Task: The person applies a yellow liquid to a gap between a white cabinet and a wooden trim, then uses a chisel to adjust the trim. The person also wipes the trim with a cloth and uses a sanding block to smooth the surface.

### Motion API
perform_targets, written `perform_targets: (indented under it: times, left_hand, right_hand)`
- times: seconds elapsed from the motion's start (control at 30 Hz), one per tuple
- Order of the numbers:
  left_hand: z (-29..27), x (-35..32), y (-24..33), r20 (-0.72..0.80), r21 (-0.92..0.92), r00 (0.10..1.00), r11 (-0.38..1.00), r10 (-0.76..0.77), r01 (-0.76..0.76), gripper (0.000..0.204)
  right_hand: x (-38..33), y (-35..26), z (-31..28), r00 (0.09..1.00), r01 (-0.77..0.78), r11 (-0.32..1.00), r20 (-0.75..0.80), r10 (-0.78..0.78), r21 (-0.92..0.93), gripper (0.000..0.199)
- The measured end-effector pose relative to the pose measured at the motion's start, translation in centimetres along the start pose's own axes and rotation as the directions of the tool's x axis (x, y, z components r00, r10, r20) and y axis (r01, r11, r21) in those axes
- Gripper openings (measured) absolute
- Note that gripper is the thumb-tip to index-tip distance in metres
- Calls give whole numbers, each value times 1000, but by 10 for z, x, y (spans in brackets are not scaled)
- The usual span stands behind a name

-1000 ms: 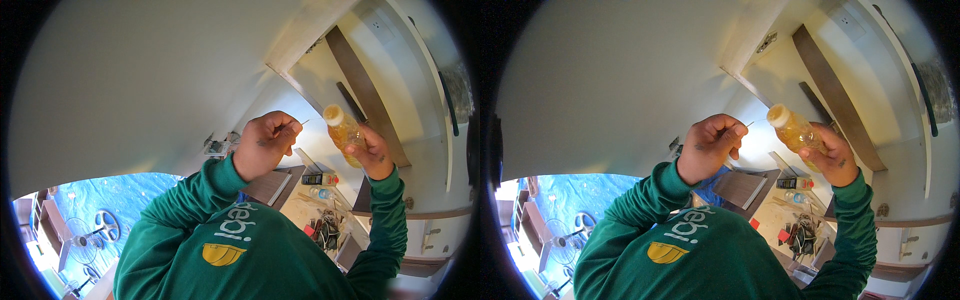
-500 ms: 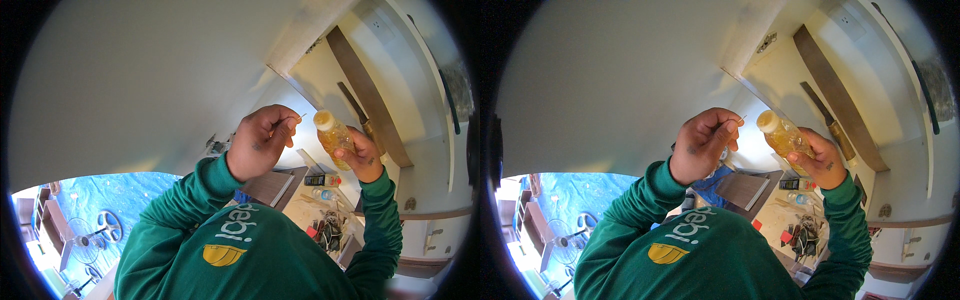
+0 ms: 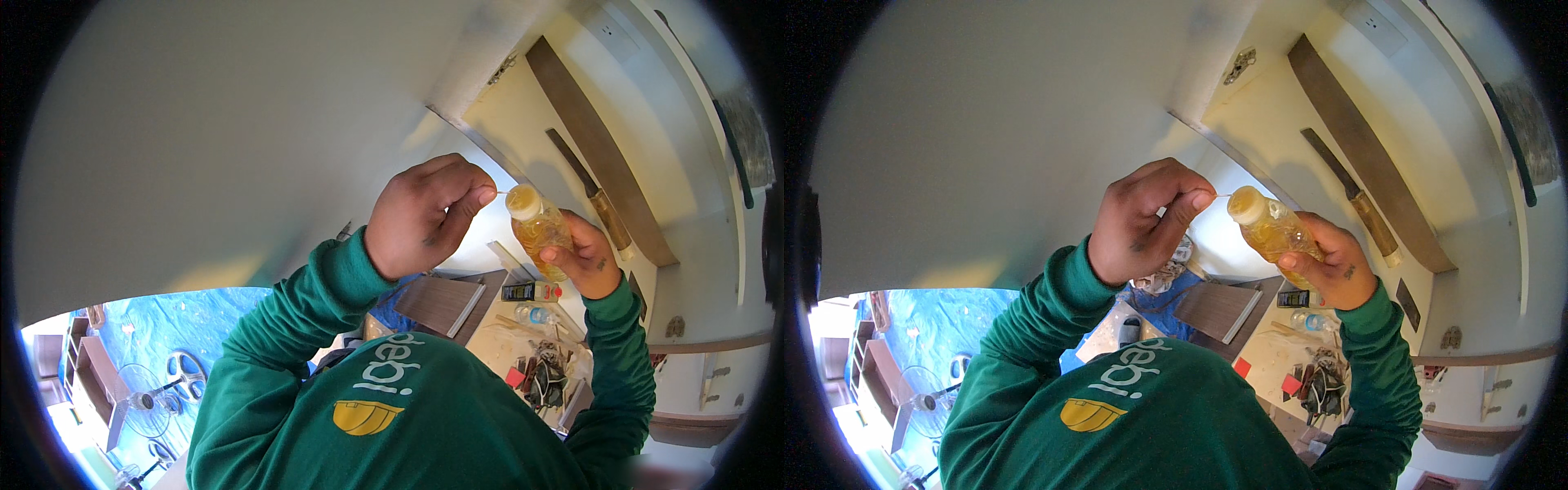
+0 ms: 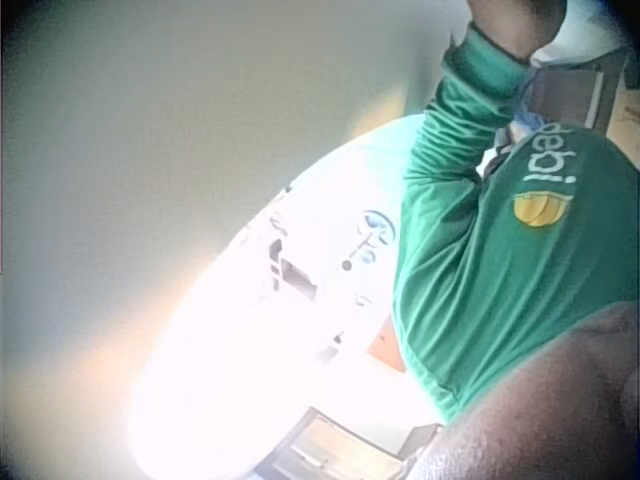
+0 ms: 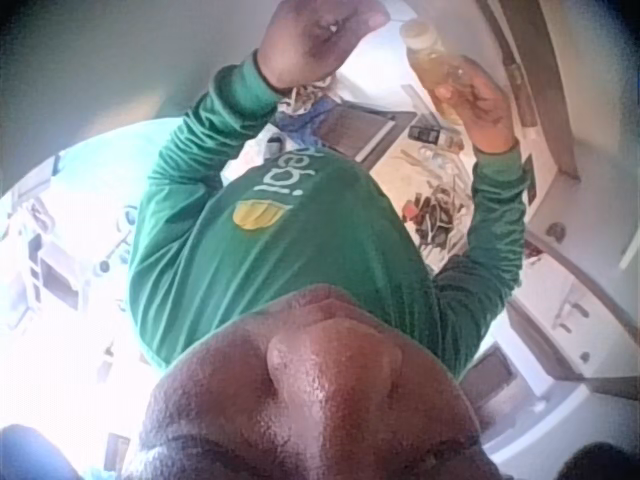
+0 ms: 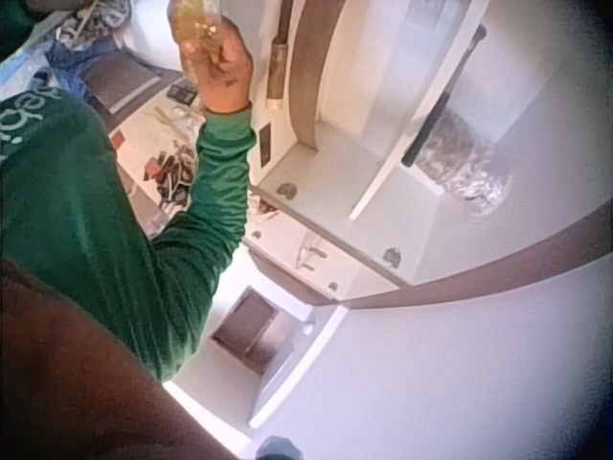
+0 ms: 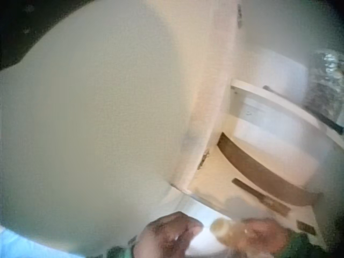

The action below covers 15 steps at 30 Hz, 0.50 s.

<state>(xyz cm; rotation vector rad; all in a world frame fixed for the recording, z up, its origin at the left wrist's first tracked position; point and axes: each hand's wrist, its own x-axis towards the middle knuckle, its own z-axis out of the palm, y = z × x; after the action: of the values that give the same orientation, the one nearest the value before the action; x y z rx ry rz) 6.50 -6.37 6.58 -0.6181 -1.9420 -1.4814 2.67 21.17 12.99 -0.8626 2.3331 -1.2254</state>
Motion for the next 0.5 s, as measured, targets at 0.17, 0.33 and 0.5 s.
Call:
perform_targets:
  times: [0.17, 0.33, 0.5]
  left_hand:
    - [2, 3, -1, 36, 26, 999, 1000, 0, -1, 10]
    - [5, 1, -4, 48, 31, 998, 999, 40, -42, 10]
    - [7, -1, -6, 56, -2, 997, 999, 44, -44, 10]
  right_hand:
    - [0, 1, 1, 1000, -2, 1000, 8, 2, -1, 41]
    - [1, 5, 2, 1000, 14, 1000, 7, -14, 11, 42]
    - [2, 6, 2, 1000, 5, 1000, 8, -5, -14, 42]
